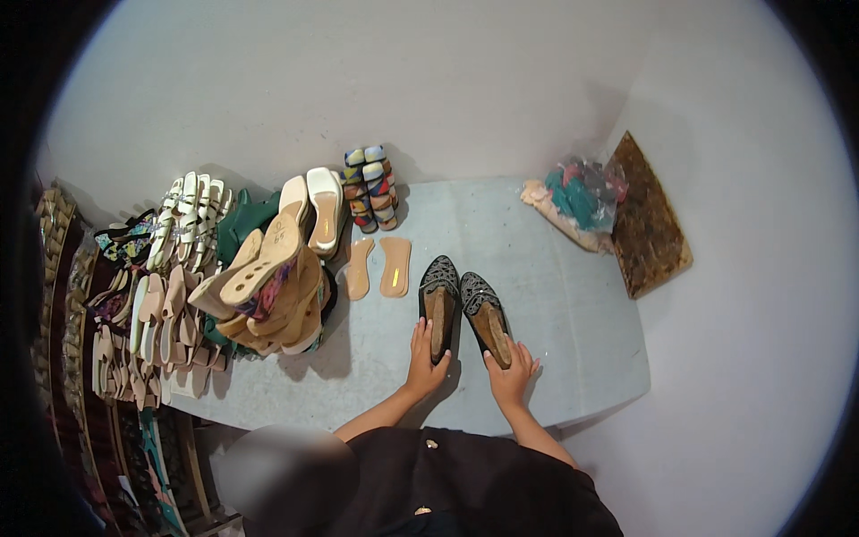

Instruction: Organizing and inspecting various styles of shoes and shoe components in a workshop.

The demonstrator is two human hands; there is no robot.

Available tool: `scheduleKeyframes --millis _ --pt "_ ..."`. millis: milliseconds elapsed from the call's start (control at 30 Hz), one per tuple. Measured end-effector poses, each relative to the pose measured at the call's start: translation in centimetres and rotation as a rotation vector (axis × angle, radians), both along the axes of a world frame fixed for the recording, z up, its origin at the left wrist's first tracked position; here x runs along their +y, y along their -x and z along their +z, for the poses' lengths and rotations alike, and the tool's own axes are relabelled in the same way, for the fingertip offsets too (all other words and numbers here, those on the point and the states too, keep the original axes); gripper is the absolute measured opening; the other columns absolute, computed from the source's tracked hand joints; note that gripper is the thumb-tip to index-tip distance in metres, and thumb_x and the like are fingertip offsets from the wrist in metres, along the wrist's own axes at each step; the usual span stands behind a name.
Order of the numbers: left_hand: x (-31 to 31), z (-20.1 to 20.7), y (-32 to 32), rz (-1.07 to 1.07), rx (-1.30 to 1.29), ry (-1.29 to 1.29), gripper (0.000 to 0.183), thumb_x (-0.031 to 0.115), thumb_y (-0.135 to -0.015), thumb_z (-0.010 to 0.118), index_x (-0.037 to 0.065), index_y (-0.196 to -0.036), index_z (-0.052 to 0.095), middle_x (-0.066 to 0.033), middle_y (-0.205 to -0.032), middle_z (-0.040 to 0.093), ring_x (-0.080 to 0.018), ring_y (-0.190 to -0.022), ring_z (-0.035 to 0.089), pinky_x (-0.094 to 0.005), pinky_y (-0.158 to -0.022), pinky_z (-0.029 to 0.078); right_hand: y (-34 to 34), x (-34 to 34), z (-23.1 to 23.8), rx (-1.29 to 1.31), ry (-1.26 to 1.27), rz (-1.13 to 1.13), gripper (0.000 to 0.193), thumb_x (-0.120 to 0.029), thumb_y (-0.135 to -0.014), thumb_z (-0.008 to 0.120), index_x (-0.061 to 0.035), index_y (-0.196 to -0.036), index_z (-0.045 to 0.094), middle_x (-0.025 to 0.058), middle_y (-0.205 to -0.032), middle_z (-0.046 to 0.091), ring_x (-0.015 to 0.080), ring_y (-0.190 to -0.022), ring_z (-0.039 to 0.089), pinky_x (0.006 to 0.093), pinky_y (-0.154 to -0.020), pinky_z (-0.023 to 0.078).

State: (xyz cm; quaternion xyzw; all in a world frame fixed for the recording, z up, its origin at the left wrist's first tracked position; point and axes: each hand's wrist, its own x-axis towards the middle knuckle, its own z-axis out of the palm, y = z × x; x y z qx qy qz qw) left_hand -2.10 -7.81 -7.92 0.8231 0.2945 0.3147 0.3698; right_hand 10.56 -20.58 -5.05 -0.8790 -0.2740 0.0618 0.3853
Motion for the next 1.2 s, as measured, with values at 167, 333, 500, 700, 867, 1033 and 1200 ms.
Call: scheduleKeyframes --millis 167,333,500,700,867,1033,1200 --pt "6.1 -0.4 -5.2 0.061 0.001 0.017 0.07 0.019 -0.081 0.057 0.006 -0.141 0.023 -0.0263 -0.144 0.018 -0.0451 -0.132 0.015 -0.056 -0.104 0.011 -3.9 6.2 -0.4 0.026 -0.006 0.0 0.052 -0.036 -0.075 0.066 -0.0117 -0.12 0.056 0.0171 -0.12 0.051 0.0301 -0.122 0.04 0.0559 -0.105 0.009" --pt "12.5 -1.0 -8.8 0.157 -0.094 -0.045 0.069 0.017 -0.081 0.057 0.006 -0.141 0.024 -0.0266 -0.142 0.021 -0.0437 -0.132 0.018 -0.0557 -0.105 0.011 -6.9 13.5 -1.0 0.017 -0.035 0.018 0.052 -0.037 -0.074 0.067 -0.0118 -0.119 0.057 0.0145 -0.115 0.057 0.0297 -0.121 0.041 0.0614 -0.103 0.005" --pt "16.0 -1.1 -10.5 0.213 0.013 0.001 0.07 0.016 -0.08 0.057 0.007 -0.141 0.024 -0.0238 -0.142 0.024 -0.0423 -0.132 0.02 -0.0611 -0.102 0.009 -9.0 18.8 -2.1 0.003 -0.02 0.01 0.055 -0.04 -0.075 0.065 -0.0111 -0.121 0.056 0.0119 -0.114 0.059 0.0297 -0.121 0.041 0.0621 -0.103 0.004" --pt "17.5 -2.1 -11.3 0.294 0.104 -0.018 0.07 0.023 -0.081 0.057 0.008 -0.141 0.024 -0.019 -0.144 0.026 -0.0364 -0.134 0.022 -0.0672 -0.097 0.001 -9.8 23.4 -3.4 -0.001 -0.048 0.006 0.054 -0.04 -0.074 0.066 -0.0146 -0.121 0.056 0.0159 -0.115 0.058 0.0303 -0.122 0.04 0.0623 -0.103 0.004" --pt "18.4 -2.5 -10.8 0.37 0.146 -0.003 0.07 0.023 -0.081 0.057 0.008 -0.14 0.024 -0.0165 -0.142 0.031 -0.0311 -0.132 0.029 -0.0651 -0.098 0.0 -9.5 25.0 -3.7 -0.004 -0.057 0.014 0.054 -0.039 -0.075 0.065 -0.0156 -0.123 0.054 0.0154 -0.116 0.057 0.0301 -0.122 0.04 0.0627 -0.103 0.005" --pt "18.9 -2.0 -11.1 0.38 0.17 0.011 0.071 0.023 -0.081 0.057 0.008 -0.141 0.023 -0.0159 -0.143 0.031 -0.0306 -0.132 0.03 -0.0648 -0.098 0.002 -9.4 26.2 -3.7 -0.016 -0.028 0.017 0.055 -0.04 -0.076 0.065 -0.0166 -0.124 0.053 0.015 -0.117 0.057 0.0301 -0.123 0.039 0.063 -0.102 0.006" --pt "19.0 -2.3 -11.3 0.385 0.159 0.014 0.071 0.023 -0.08 0.058 0.009 -0.141 0.023 -0.016 -0.143 0.031 -0.0308 -0.132 0.03 -0.065 -0.097 0.004 -9.5 27.1 -4.0 -0.018 0.016 0.032 0.056 -0.041 -0.078 0.063 -0.0179 -0.127 0.05 0.0132 -0.119 0.056 0.0297 -0.124 0.038 0.0646 -0.101 0.008"
